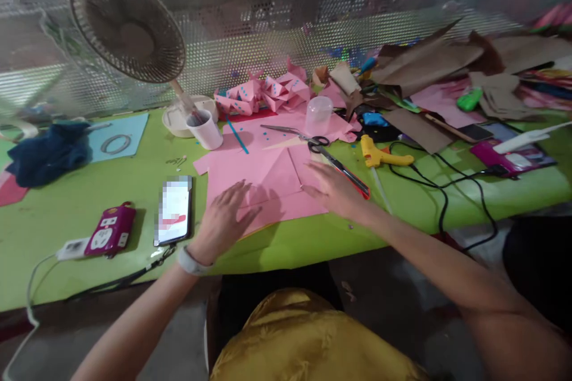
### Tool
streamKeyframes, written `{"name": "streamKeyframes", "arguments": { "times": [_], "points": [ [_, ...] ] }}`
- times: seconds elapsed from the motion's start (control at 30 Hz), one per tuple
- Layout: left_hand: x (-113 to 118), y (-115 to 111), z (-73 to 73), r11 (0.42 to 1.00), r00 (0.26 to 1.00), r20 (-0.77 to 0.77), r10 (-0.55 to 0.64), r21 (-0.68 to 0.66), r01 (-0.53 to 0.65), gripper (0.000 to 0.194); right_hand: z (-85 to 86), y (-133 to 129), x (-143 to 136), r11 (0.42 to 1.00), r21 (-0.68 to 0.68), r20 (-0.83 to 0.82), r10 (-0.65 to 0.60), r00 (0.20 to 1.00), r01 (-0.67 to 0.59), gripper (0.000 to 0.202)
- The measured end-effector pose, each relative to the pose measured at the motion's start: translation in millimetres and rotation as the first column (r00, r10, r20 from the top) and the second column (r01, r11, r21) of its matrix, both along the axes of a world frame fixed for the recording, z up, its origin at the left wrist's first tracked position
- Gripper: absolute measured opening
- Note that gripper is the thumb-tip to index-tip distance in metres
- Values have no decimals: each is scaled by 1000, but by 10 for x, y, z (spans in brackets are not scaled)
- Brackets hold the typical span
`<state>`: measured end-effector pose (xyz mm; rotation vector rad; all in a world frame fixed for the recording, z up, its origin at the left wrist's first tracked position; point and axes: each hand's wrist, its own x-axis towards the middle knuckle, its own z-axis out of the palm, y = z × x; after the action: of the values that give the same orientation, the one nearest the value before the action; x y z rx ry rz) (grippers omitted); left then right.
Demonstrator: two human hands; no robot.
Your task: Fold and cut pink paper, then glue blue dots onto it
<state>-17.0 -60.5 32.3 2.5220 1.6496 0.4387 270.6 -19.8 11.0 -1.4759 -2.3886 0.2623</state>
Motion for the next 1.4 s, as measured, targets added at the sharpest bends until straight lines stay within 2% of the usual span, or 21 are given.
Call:
{"name": "streamKeyframes", "arguments": {
  "times": [0.03,0.13,0.27,0.4,0.5,0.57,0.73,1.0,1.4],
  "points": [
    [72,-22,-90,997,997,-38,-73,24,74,67,28,35,89,995,47,12,-93,996,92,55],
    [157,-50,-319,987,981,-121,-153,40,158,75,14,119,318,952,107,134,-298,945,286,44],
    [116,-38,-458,983,973,-161,-166,53,177,82,-117,220,446,930,136,231,-364,902,341,32],
    [107,-34,-476,980,969,-181,-167,77,183,83,-101,329,501,939,53,162,-343,925,339,23],
    [118,-35,-476,978,967,-191,-168,87,187,83,-14,333,532,947,-38,18,-318,948,319,18],
    [120,-33,-477,977,966,-195,-172,90,192,83,22,287,523,959,-49,-45,-280,959,278,21],
    [120,-31,-479,977,967,-189,-170,99,191,83,3,157,428,980,-80,-24,-183,983,180,26],
    [124,-32,-490,975,968,-187,-166,114,189,80,-30,178,428,981,-137,-77,-150,986,139,30],
    [130,-30,-488,972,969,-181,-169,132,194,78,-55,161,449,980,-133,-103,-162,981,147,27]
  ]
}}
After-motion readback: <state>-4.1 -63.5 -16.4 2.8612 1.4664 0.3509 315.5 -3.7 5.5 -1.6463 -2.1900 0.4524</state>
